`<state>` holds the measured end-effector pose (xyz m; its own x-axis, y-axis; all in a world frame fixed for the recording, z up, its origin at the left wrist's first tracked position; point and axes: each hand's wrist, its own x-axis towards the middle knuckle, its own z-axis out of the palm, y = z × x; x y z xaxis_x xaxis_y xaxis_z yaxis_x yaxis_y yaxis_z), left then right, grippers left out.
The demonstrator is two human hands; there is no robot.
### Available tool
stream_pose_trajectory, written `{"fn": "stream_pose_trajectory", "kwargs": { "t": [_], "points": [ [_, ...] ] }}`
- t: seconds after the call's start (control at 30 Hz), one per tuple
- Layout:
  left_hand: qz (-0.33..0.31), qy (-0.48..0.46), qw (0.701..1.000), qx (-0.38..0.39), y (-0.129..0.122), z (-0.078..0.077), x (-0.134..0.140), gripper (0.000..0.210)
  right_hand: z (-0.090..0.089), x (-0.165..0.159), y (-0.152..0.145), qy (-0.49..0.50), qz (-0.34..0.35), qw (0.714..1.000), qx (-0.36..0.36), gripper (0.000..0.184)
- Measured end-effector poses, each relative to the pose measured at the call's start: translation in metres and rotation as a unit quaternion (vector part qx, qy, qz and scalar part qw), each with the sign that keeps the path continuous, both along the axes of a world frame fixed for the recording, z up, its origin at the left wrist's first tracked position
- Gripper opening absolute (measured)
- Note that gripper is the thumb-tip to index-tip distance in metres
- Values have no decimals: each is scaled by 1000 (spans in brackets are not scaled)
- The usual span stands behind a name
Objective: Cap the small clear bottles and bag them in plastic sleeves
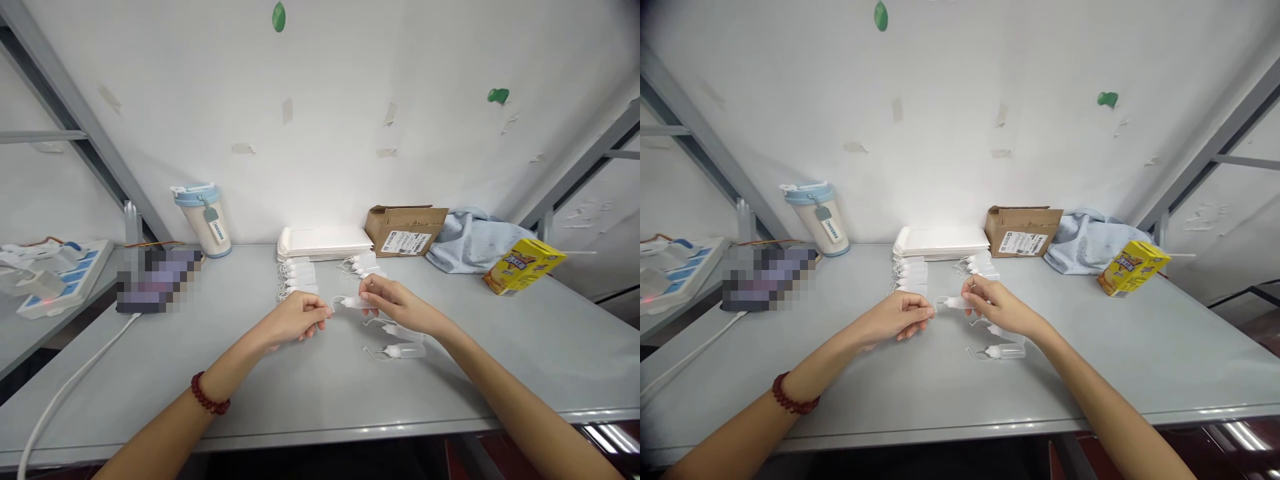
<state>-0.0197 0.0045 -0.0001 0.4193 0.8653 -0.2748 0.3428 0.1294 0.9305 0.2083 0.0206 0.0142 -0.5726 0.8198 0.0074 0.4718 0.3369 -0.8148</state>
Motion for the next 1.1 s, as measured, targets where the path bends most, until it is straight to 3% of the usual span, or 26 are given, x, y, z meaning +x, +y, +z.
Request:
{"fn": "stream_pose_trajectory", "kwargs": {
  "t": [0.63, 1.1],
  "points": [
    [-37, 13, 999, -1, -1, -2, 0, 32, 0, 1, 0, 3, -10, 1000, -6, 24],
    [-3, -44, 999, 7, 0, -1, -1, 29, -2, 0, 0, 10, -4, 1000, -17, 25]
  ]
}}
